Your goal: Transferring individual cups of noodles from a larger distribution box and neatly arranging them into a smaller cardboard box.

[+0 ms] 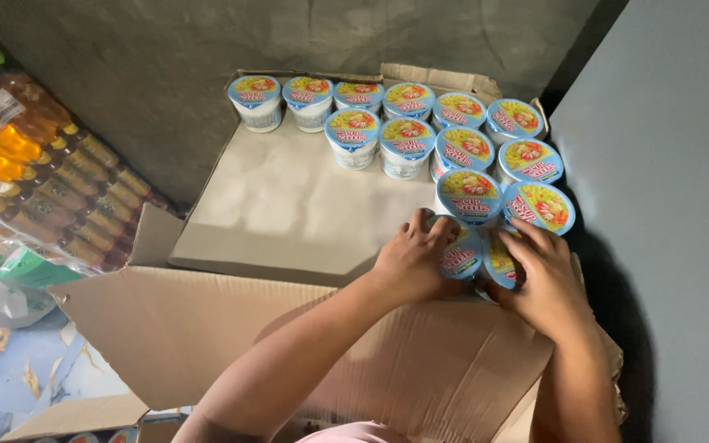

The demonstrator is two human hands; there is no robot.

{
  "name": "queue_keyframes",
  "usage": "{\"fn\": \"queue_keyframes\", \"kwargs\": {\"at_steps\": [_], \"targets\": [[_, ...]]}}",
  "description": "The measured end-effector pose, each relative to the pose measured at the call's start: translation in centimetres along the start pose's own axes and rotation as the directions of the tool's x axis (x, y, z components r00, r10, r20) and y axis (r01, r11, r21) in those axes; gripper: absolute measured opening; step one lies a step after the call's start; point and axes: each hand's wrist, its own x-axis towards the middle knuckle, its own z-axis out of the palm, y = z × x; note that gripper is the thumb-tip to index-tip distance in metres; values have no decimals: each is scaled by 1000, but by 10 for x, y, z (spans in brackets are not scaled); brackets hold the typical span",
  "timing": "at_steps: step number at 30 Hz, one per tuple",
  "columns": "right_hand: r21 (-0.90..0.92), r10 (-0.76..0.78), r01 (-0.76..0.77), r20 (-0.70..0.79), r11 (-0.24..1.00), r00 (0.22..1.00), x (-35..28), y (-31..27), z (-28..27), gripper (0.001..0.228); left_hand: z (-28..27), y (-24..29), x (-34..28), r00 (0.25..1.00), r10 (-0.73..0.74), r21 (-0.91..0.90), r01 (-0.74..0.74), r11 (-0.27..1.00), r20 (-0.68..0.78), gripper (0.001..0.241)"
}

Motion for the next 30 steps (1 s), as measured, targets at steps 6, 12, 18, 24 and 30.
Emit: {"fn": "queue_keyframes", "kwargs": {"at_steps": [6, 12, 18, 24, 30], "targets": [[160, -37, 53, -97, 986, 995, 12, -15, 7, 71, -41, 3, -11, 961, -276, -158, 277, 948, 33, 84], [225, -45, 71, -120, 972, 992, 37, -65, 1, 59, -69, -19, -36, 956, -243, -192, 211, 959, -164, 83], [211, -166, 206, -192, 956, 967, 63, -122, 15, 56, -133, -27, -82, 872, -316, -209, 253, 945, -374, 84], [265, -319, 363, -196, 893, 927, 92, -207, 29, 55, -198, -43, -151, 775, -389, -199, 335, 921, -498, 83], [308, -452, 511, -245, 803, 858, 102, -308, 55, 52, -254, -60, -240, 638, -448, -205, 419, 884, -626, 83]]}}
